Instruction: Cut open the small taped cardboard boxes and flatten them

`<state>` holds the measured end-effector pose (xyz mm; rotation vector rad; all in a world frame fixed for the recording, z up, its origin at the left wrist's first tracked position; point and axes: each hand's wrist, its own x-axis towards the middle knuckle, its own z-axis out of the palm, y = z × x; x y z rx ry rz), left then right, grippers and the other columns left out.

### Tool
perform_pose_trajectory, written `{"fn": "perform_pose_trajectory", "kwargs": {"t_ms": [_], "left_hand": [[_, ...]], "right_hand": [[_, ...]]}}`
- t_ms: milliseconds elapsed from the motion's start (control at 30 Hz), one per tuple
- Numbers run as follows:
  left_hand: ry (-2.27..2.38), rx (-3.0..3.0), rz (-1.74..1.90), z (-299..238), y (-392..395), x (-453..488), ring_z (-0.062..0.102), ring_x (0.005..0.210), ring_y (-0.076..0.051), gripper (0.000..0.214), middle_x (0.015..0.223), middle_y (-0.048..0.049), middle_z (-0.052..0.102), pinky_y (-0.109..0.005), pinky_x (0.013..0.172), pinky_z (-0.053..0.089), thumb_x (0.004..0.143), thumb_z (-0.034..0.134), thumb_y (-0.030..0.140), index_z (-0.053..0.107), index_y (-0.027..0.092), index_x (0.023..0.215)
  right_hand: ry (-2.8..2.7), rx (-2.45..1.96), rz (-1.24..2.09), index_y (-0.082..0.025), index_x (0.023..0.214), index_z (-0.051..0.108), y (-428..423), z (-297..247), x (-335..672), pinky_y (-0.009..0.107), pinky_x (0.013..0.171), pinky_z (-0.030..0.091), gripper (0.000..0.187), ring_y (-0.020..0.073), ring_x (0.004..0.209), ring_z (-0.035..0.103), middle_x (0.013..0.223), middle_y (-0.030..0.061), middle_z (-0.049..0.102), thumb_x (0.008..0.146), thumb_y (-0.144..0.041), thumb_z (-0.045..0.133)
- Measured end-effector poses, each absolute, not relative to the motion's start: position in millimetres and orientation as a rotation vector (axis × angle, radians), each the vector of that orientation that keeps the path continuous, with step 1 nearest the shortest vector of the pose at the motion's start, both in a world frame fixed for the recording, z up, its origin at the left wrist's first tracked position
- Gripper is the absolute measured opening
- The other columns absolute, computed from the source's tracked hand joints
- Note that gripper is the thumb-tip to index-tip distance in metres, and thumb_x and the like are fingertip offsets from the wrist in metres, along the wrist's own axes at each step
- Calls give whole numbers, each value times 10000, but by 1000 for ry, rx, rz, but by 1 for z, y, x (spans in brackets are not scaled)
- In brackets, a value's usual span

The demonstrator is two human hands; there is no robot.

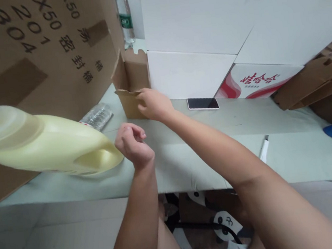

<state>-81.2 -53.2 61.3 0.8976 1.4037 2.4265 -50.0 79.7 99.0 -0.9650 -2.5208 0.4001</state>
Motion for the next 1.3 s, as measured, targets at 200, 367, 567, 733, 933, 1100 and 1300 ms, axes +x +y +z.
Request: {"fn": "perform_pose_trajectory", "kwargs": {"t_ms": [200, 367, 567, 733, 933, 1100, 1300], "left_hand": [[1342, 926, 2570, 77, -68, -86, 395, 508, -118, 341, 553, 21, 411, -277, 507, 320, 951, 453, 253, 486, 213, 613], [1342, 1041, 2382, 69, -56, -84, 638, 858, -167, 220, 878, -28, 662, -295, 774, 514, 995, 514, 362, 648, 226, 885], [1059, 1257, 1832, 53, -33, -54, 715, 1098, -242, 447, 1075, -63, 767, -397, 975, 545, 1007, 457, 588, 722, 228, 1014], [929, 1286, 1723, 60, -34, -35, 751, 943, -242, 437, 926, -63, 790, -404, 916, 555, 957, 521, 616, 716, 229, 1010], [1095, 1285, 1846, 53, -23, -26, 717, 811, -188, 430, 868, -36, 763, -337, 810, 556, 893, 653, 659, 683, 247, 1011], [1277, 1308, 1886, 48, -10, -17, 678, 773, -158, 492, 808, -29, 719, -266, 718, 533, 885, 631, 710, 691, 224, 840], [1403, 1428, 1866, 33, -3, -18, 688, 890, -171, 473, 945, -39, 699, -281, 815, 556, 901, 629, 688, 703, 239, 1031]], "right_hand": [[-2223, -787, 406, -260, 819, 806, 3, 93, 95, 387, 785, 616, 217, 231, 899, 748, 1072, 51, 792, 908, -228, 611], [-2023, -838, 378, -272, 706, 718, -90, 81, 218, 365, 632, 583, 214, 221, 770, 730, 875, 43, 757, 907, -221, 665], [-2120, -1063, 234, -276, 730, 724, -123, 77, 242, 419, 763, 618, 209, 280, 1050, 747, 1191, 80, 750, 908, -215, 636], [-1903, -1247, 124, -294, 900, 770, -105, 60, 241, 400, 692, 600, 90, 246, 976, 712, 1346, 82, 635, 886, -261, 687], [-1564, -1225, 123, -370, 1376, 500, -61, 30, 240, 417, 858, 603, 606, 242, 1139, 638, 1445, 89, 486, 820, -306, 732], [-1565, -1091, 424, -379, 1494, 217, -33, 16, 229, 401, 803, 612, 668, 217, 921, 704, 1090, 48, 642, 933, -383, 579], [-1462, -1104, 460, -321, 1198, 593, -39, 5, 233, 495, 922, 583, 320, 295, 1113, 690, 1153, 96, 687, 933, -498, 564]]}}
